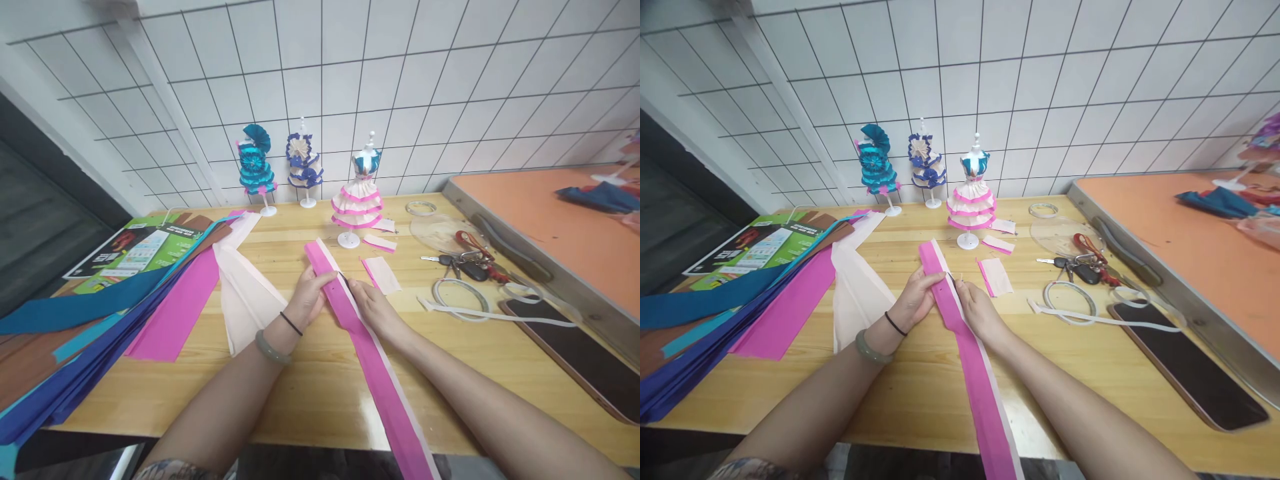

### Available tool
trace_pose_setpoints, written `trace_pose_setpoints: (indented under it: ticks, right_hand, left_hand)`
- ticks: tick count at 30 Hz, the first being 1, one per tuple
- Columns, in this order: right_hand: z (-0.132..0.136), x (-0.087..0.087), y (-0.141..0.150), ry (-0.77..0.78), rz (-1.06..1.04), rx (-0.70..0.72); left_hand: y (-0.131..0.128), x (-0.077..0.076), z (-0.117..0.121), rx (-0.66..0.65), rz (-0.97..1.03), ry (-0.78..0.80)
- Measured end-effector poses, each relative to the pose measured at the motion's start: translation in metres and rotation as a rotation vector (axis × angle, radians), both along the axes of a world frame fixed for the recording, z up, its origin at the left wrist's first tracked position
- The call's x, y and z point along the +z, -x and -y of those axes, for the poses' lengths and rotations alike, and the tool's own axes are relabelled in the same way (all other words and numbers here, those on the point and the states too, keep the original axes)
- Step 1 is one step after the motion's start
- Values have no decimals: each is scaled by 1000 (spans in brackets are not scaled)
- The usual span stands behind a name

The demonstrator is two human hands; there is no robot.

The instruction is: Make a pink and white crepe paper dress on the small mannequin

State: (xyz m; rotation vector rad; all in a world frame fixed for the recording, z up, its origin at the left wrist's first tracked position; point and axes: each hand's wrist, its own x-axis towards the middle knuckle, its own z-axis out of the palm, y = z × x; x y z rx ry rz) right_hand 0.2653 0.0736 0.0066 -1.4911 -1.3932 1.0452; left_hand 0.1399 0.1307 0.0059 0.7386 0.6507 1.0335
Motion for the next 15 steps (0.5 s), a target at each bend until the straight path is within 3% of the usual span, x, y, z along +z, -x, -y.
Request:
trace_pose_setpoints:
  ticks: [15]
  right_hand:
    - [2,2,-1,11,-100,-34]
  left_hand:
    - [-6,-4,7,-7,-65,-72]
